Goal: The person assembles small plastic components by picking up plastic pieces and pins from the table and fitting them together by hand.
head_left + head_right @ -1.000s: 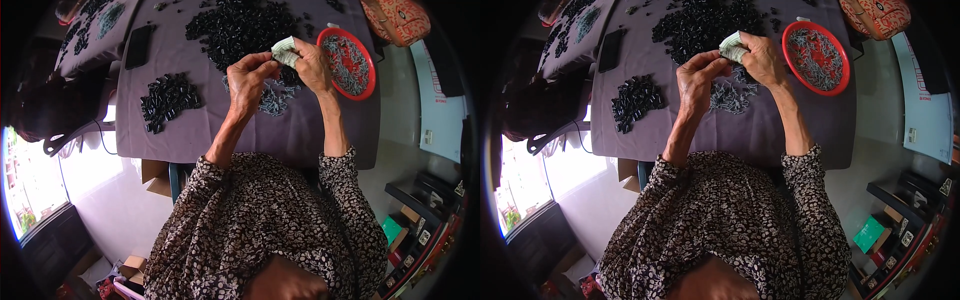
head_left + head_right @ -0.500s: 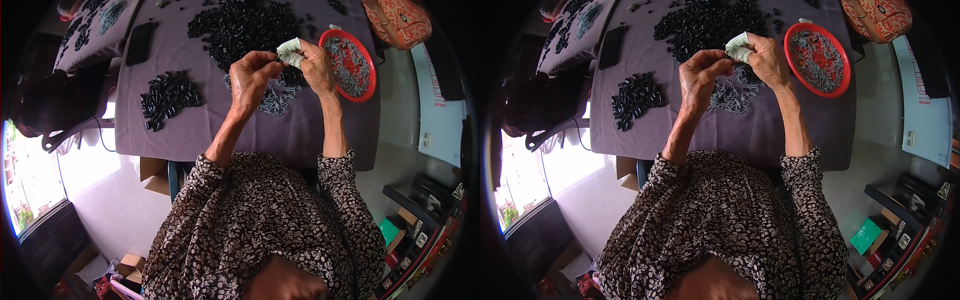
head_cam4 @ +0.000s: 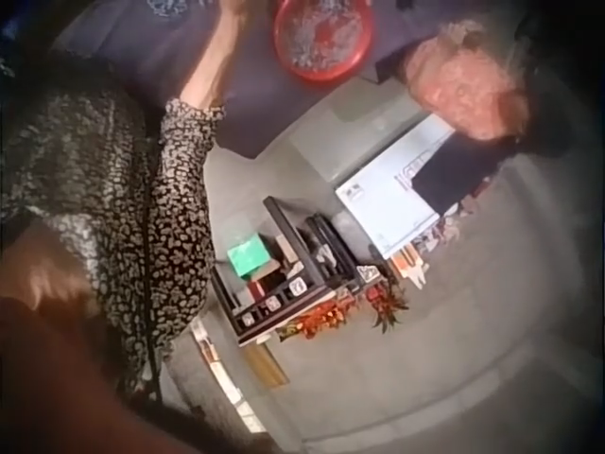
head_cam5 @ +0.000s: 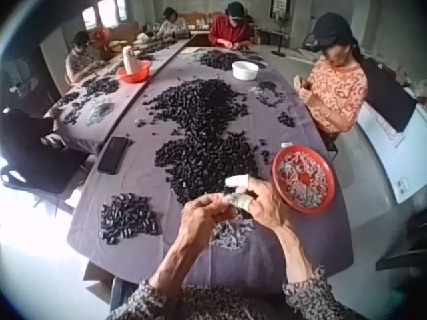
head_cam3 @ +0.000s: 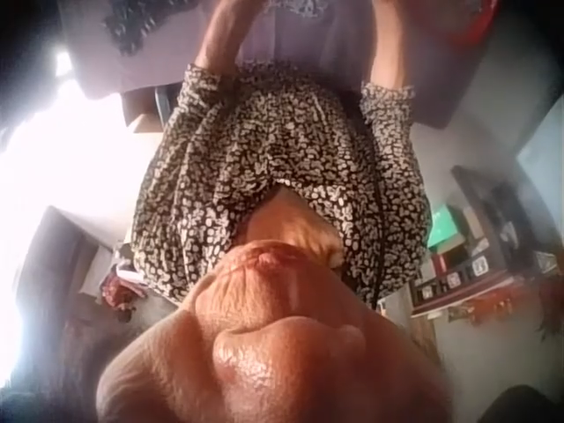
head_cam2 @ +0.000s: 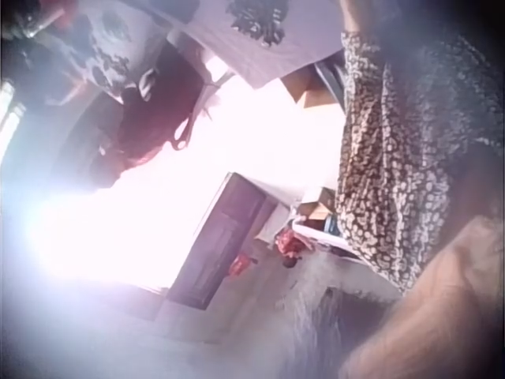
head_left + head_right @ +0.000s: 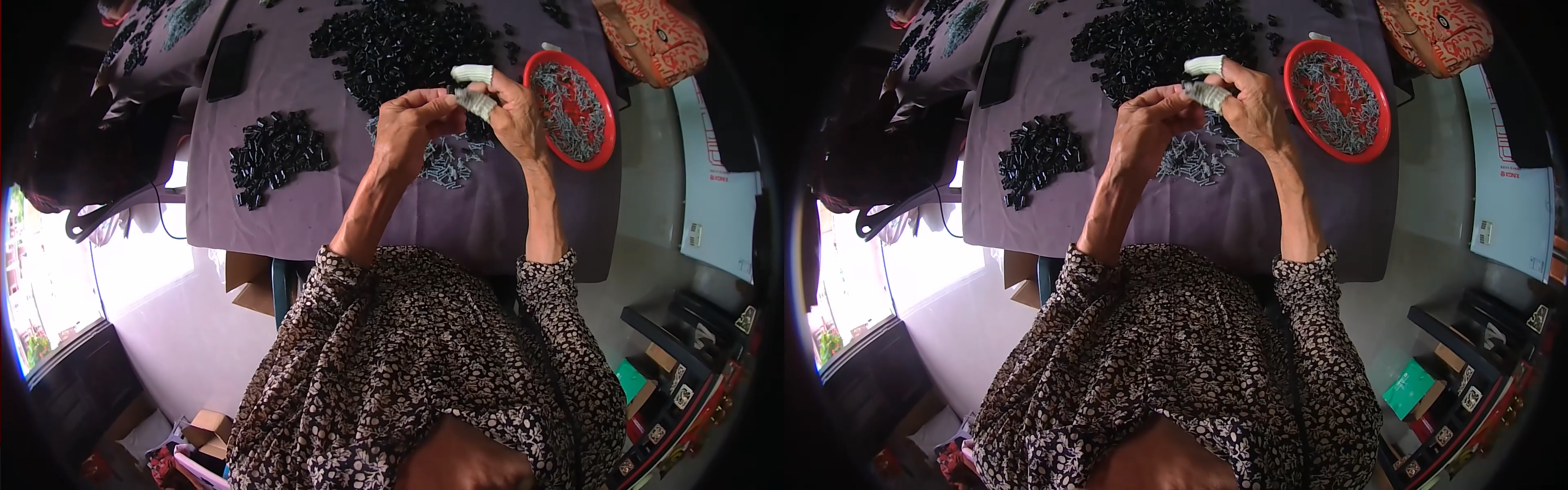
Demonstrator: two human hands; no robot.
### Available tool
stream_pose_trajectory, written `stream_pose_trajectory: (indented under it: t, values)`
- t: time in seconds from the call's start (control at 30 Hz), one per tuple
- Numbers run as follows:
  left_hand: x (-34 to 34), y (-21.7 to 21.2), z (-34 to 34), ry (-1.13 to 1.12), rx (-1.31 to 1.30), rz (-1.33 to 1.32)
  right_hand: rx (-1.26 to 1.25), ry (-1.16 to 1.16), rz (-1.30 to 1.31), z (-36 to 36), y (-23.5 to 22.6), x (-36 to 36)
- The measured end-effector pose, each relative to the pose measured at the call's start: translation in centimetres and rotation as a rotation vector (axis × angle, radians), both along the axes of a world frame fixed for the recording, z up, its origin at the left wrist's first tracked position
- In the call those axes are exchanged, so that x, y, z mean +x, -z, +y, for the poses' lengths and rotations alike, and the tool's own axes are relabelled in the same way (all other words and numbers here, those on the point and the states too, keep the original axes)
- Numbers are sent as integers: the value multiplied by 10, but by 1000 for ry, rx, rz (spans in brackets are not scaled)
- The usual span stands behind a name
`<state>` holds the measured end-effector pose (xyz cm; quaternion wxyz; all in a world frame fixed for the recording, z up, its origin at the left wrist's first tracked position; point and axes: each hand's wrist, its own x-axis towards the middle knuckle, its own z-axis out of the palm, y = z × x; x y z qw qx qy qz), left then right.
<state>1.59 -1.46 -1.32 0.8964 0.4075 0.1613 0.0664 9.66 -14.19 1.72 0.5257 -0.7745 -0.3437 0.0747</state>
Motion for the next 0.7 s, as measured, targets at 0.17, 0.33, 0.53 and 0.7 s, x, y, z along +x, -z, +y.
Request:
stream_pose_trajectory:
  t: [0.17, 0.33, 0.53, 0.7]
  values:
    - [1, 3, 2, 35, -42, 12, -196, -48, -378, -8, 0, 0]
    - [2, 7, 5, 39, -7, 41, -298, -111, -713, 1, -6, -1]
    - [4, 9, 5, 51, -67, 57, -309, -144, -759, 0, 1, 3]
    - [2, 9, 8, 120, -23, 10, -305, -143, -716, -7, 6, 7]
